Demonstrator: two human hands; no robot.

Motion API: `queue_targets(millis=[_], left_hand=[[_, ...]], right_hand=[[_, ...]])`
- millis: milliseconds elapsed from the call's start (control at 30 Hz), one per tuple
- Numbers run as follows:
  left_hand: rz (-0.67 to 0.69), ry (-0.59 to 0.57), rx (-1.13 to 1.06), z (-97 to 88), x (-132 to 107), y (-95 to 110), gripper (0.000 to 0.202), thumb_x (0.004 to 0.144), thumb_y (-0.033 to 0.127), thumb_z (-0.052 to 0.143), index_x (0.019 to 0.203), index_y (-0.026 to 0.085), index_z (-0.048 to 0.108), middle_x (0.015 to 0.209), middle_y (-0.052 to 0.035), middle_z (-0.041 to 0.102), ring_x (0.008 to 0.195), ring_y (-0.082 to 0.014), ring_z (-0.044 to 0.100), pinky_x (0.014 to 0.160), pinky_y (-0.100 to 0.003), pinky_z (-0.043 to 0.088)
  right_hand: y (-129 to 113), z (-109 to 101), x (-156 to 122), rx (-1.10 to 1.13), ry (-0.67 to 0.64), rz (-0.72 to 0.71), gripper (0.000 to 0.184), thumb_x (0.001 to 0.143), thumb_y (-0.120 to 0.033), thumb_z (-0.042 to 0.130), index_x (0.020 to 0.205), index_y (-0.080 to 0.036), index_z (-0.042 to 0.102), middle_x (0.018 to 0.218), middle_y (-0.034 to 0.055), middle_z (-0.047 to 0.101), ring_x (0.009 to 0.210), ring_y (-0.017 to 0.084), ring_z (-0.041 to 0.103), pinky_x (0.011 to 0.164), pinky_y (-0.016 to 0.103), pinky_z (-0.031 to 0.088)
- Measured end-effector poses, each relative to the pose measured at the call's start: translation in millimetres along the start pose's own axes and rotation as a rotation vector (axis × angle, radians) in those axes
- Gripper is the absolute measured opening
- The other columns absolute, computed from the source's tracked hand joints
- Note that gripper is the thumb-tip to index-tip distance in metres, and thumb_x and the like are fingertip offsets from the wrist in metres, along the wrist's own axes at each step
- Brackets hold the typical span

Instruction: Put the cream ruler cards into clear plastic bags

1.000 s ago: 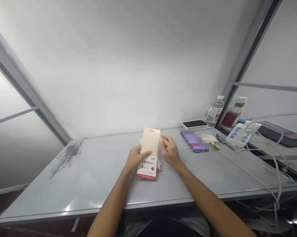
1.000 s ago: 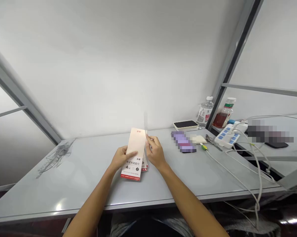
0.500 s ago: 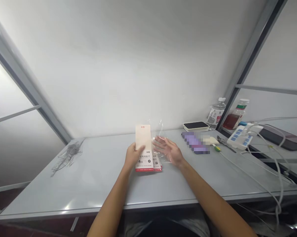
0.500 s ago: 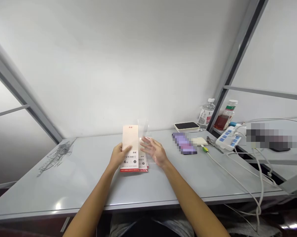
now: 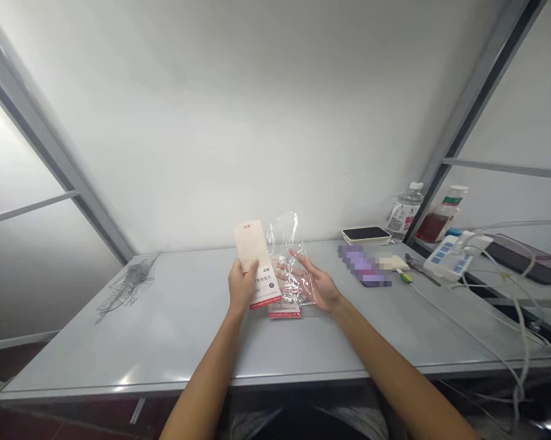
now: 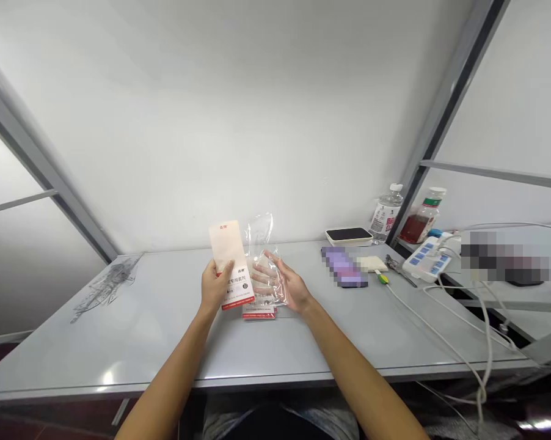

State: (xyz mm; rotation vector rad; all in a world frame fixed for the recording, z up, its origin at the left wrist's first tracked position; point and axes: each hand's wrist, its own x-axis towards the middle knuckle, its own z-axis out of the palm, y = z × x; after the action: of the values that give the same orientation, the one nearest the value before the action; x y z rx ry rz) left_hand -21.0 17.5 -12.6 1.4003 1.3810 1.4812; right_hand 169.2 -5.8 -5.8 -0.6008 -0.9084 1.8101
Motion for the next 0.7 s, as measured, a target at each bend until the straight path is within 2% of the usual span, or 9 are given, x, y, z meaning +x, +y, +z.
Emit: queue_targets(millis=[233,367,500,700], left_hand=[[0.071,0.172,0.088,-0.2,-1,1,0.031,0.074,0.048,0.055,0.068,0.02,0.044,0.063,0.0024,0.054,0.056,-0.0107,0.049,0.05,-0.022,0.038],[0.082,0.21,0.071,-0.5,-4,4,0.03,0.075,0.047,0.055,0.069,0.02,0.044,0.062,0.0033,0.052,0.056,-0.0099,0.047,0.05,-0.022,0.037],[0.072,0.179,0.003,2.4,-5,3,0.029,0.075,0.047,0.056,0.073,0.019,0.048,0.066,0.002,0.055,0.058,-0.0109,0.051,0.052,-0.022,0.04],[0.007,0.06,-0.119,10.3,-8,-3,0.035,0.076,0.046,0.056,0.096,0.017,0.053,0.094,-0.008,0.064,0.081,-0.0183,0.062,0.066,-0.028,0.048]], right_hand=[[2,-2,1,0.044,-0.01,0.015,0.05,0.089,-0.049,0.031,0.137,-0.033,0.028,0.126,0.0084,0.054,0.11,0.024,0.055,0.091,0.046,0.042],[4,0,1,0.057,-0.026,0.014,0.05,0.09,-0.048,0.031,0.138,-0.033,0.025,0.125,0.0083,0.055,0.109,0.023,0.056,0.09,0.045,0.043],[7,4,1,0.02,-0.034,0.025,0.05,0.09,-0.048,0.031,0.137,-0.033,0.027,0.124,0.0077,0.056,0.107,0.022,0.057,0.089,0.044,0.043],[13,8,3,0.042,-0.039,-0.04,0.048,0.09,-0.047,0.033,0.135,-0.032,0.032,0.124,0.0067,0.056,0.107,0.021,0.057,0.091,0.042,0.042]])
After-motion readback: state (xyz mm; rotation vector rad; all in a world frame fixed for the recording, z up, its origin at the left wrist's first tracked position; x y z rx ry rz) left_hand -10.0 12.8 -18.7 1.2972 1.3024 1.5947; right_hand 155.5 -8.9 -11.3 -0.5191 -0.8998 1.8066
